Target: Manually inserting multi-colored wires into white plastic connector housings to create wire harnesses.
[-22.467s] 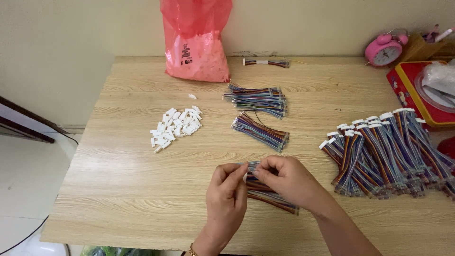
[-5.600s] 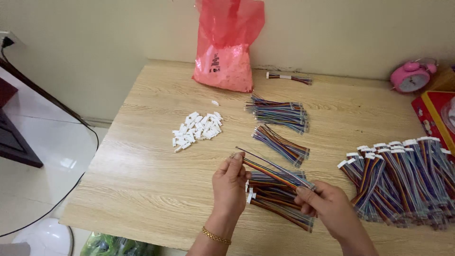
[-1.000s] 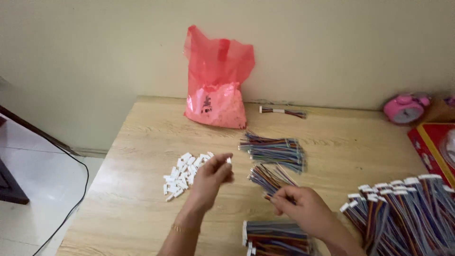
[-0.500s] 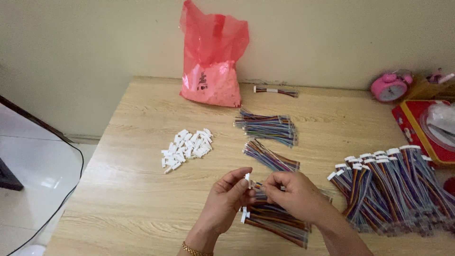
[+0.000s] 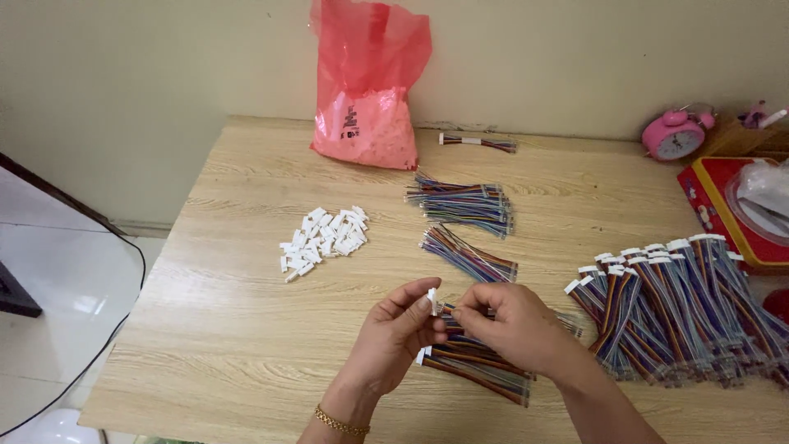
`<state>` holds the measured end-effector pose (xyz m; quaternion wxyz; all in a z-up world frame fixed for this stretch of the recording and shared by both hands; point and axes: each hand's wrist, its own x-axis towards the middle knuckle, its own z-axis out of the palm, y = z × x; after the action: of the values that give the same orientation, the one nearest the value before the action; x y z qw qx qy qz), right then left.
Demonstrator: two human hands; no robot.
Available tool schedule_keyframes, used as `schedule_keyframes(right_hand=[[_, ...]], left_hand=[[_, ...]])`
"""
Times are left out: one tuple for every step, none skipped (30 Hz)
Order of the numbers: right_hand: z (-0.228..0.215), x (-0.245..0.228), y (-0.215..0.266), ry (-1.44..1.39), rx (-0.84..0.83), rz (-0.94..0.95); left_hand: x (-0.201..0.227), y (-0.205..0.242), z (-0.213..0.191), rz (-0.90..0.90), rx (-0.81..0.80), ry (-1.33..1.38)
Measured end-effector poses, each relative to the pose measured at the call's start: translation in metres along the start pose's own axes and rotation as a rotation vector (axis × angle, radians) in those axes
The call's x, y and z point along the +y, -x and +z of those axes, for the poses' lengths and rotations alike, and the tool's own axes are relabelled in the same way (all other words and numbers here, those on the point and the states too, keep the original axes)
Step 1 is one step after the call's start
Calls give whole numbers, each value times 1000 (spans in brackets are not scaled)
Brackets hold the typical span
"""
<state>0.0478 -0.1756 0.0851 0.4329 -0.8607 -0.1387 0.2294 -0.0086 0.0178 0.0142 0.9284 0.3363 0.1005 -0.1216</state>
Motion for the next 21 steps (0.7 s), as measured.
schedule_keyframes(right_hand=[[0,-1,0,-1,-1,-1],[0,-1,1,6,3,-1],[0,-2,1,14,7,0],[-1,-5,2,14,8,0],[-1,-8,4,21,14,-13],[-2,-11,5,28,21,-28],[-3,-11,5,28,23,-29],[-3,-11,6,49,30,-28],[-3,-11,6,71,37,-27],[-3,-12,7,71,38,-25],[-3,-13,8,58,37,-34],[-3,-13,8,45,36,-43],[-4,-14,8,45,37,-42],[-4,-16,8,54,34,-39],[-4,-17,9,64,31,-36],[-4,-18,9,62,29,-35],[-4,-20,9,103,35,-52],[-5,-20,9,144,43,-67],[-5,-21,9,141,42,-64],[-5,-22,9,155,46,-68],[-6,-23,9,169,51,-72]], left_hand=[[1,1,0,1,2,-1],[1,1,0,2,2,0],[1,1,0,4,3,1],[2,1,0,4,2,1],[2,1,1,6,-4,1],[2,1,1,8,-11,-1],[2,1,2,9,-13,-2],[2,1,2,4,-13,-10],[2,1,3,0,-13,-18],[1,1,3,-2,-14,-18],[1,1,3,-8,-7,-22],[0,1,3,-14,-1,-27],[0,1,4,-14,-2,-26],[0,1,3,-13,-1,-22],[0,2,3,-13,-1,-18],[1,2,3,-14,2,-19],[1,3,4,-9,-3,-10],[1,3,4,-7,-9,-2],[0,3,3,-10,-7,-2],[0,2,3,-8,-9,1],[-1,2,3,-6,-12,4]])
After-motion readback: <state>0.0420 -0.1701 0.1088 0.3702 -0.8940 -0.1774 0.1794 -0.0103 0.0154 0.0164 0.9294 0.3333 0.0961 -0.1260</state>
